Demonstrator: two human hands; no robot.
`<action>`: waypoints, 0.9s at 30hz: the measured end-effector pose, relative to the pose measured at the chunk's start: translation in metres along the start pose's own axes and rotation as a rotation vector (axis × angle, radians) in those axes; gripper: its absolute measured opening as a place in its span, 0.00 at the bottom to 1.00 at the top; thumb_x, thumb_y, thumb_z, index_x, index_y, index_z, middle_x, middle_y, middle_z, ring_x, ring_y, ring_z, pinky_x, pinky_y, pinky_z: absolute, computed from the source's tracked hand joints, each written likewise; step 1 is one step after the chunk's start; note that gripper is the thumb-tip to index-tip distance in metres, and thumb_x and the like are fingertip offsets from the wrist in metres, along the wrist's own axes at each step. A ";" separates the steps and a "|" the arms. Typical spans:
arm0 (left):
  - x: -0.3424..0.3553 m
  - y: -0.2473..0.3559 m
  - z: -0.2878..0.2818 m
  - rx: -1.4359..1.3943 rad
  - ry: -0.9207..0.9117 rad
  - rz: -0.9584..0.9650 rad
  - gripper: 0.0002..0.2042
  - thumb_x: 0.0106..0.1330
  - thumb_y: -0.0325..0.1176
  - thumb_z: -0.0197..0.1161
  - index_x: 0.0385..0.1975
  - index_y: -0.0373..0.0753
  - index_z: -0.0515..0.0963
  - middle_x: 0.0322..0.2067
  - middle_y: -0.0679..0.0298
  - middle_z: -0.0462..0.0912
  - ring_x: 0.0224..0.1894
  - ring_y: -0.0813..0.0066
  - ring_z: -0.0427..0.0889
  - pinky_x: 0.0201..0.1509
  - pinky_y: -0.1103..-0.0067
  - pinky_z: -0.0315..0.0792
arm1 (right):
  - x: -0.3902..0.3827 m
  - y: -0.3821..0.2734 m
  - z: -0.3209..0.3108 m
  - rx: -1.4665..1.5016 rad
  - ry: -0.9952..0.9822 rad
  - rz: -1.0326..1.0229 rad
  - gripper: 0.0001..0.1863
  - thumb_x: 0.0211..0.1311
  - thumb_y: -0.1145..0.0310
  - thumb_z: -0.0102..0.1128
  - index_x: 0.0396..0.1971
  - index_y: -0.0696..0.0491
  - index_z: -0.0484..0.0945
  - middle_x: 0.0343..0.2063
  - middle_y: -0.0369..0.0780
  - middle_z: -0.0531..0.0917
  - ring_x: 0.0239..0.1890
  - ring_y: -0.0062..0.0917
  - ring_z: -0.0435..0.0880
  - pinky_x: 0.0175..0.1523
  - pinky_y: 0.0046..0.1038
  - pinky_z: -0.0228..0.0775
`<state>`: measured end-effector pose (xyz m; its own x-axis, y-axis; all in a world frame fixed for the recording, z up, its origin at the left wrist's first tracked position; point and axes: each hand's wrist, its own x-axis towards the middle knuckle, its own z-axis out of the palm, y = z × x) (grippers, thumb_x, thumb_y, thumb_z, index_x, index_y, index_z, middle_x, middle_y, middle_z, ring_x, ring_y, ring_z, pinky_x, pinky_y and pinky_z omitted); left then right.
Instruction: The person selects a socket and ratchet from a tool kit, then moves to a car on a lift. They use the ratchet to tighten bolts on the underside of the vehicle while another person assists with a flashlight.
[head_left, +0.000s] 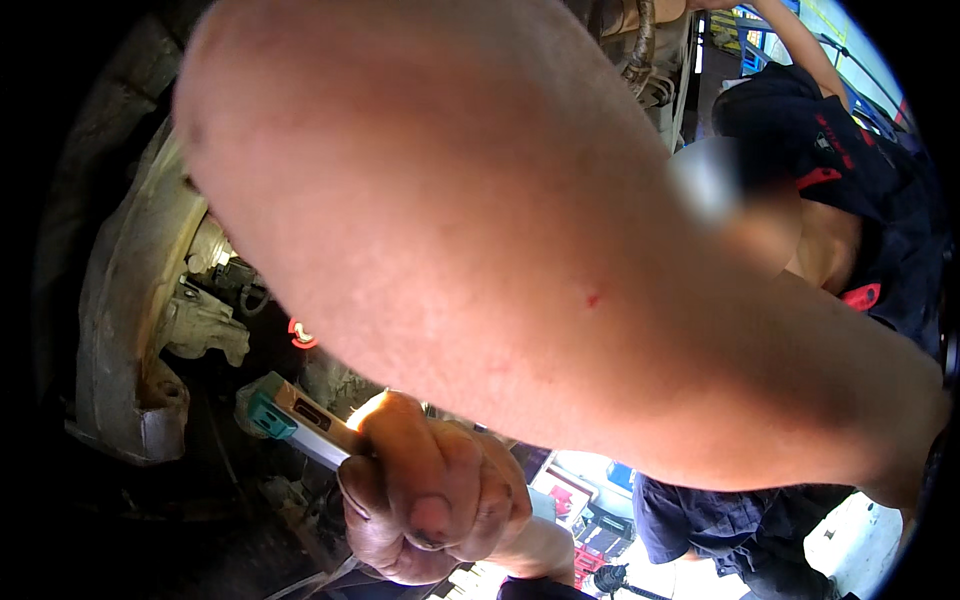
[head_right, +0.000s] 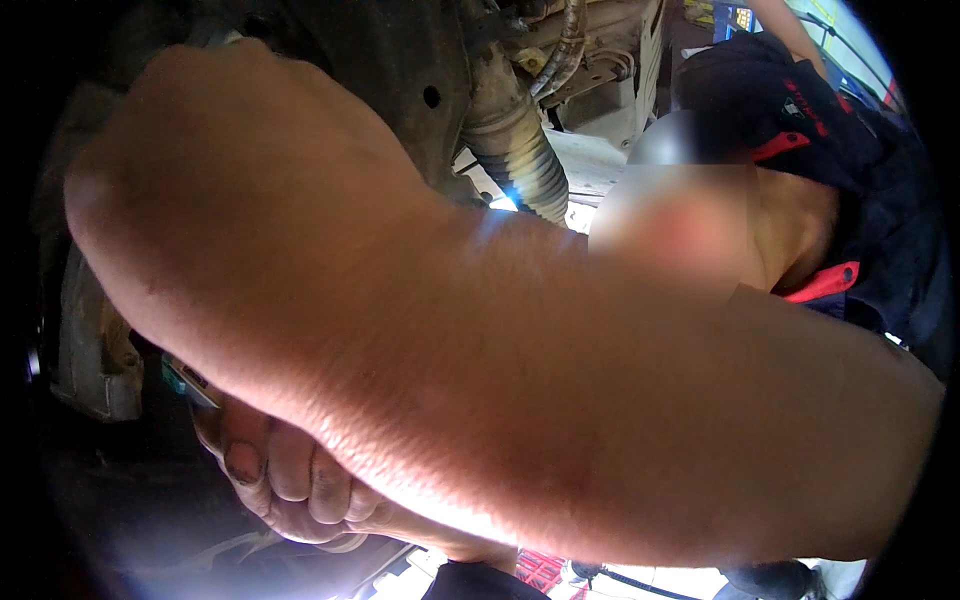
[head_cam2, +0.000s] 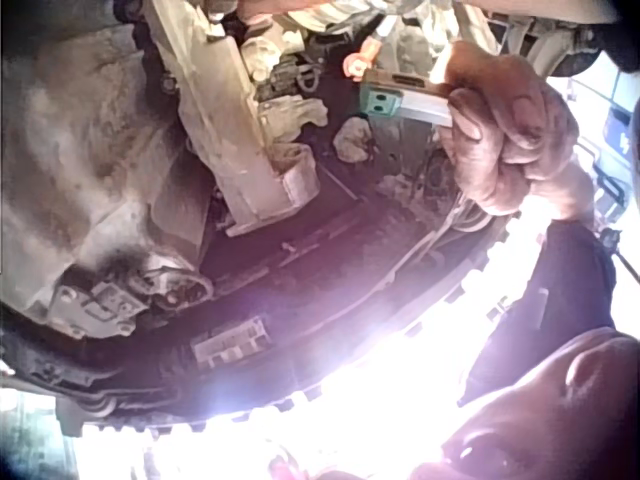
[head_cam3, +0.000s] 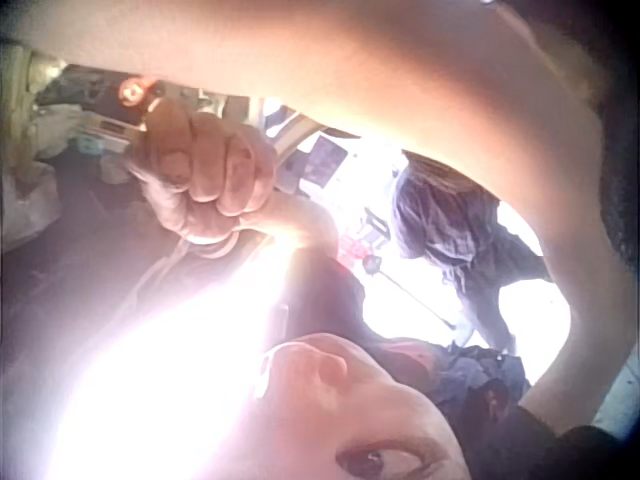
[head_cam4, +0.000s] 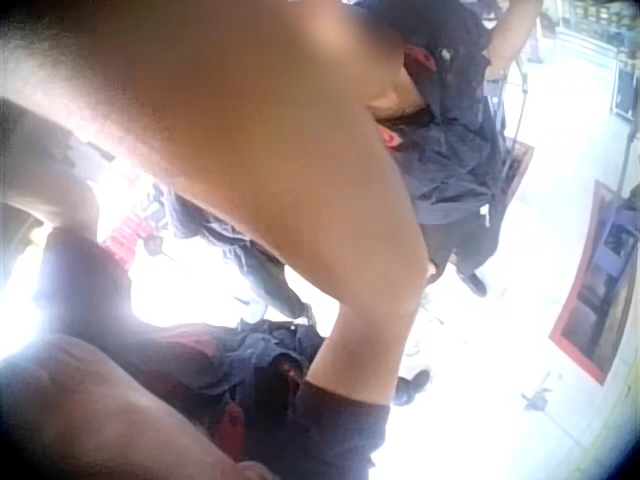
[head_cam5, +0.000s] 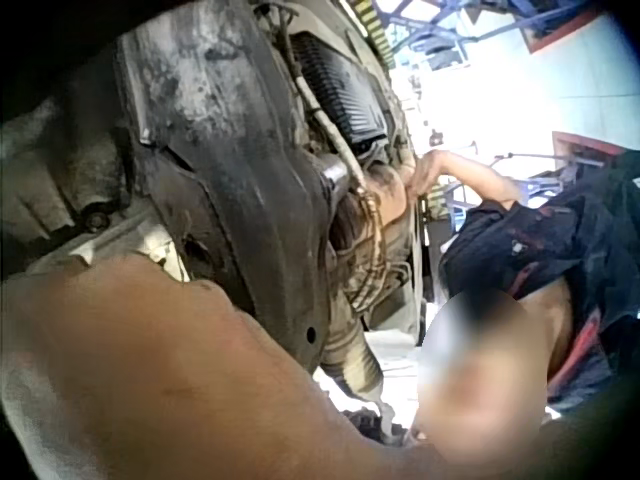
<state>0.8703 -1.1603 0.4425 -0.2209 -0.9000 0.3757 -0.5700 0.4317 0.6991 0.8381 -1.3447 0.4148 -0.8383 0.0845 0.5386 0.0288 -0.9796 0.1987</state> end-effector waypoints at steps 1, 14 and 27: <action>0.001 0.001 -0.001 0.004 -0.012 -0.011 0.19 0.79 0.48 0.46 0.33 0.36 0.68 0.15 0.67 0.67 0.07 0.84 0.57 0.09 0.83 0.50 | 0.000 0.001 0.001 0.000 0.001 0.001 0.12 0.56 0.64 0.62 0.28 0.60 0.78 0.21 0.49 0.80 0.24 0.41 0.83 0.25 0.38 0.73; 0.010 0.004 0.001 0.061 -0.052 0.025 0.19 0.79 0.47 0.45 0.33 0.35 0.67 0.15 0.66 0.66 0.07 0.84 0.57 0.09 0.83 0.51 | 0.009 0.001 0.014 0.040 0.030 -0.018 0.13 0.59 0.63 0.61 0.31 0.59 0.78 0.22 0.49 0.80 0.25 0.43 0.82 0.28 0.40 0.73; 0.016 -0.001 0.002 0.135 -0.133 0.059 0.15 0.81 0.43 0.41 0.33 0.41 0.63 0.12 0.70 0.60 0.05 0.85 0.56 0.03 0.84 0.50 | 0.023 0.013 0.009 -0.018 0.032 -0.029 0.13 0.62 0.62 0.60 0.33 0.59 0.78 0.23 0.50 0.81 0.27 0.46 0.82 0.30 0.41 0.72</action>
<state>0.8656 -1.1753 0.4462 -0.3543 -0.8773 0.3238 -0.6521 0.4799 0.5868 0.8241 -1.3536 0.4375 -0.8557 0.1077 0.5062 -0.0054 -0.9799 0.1993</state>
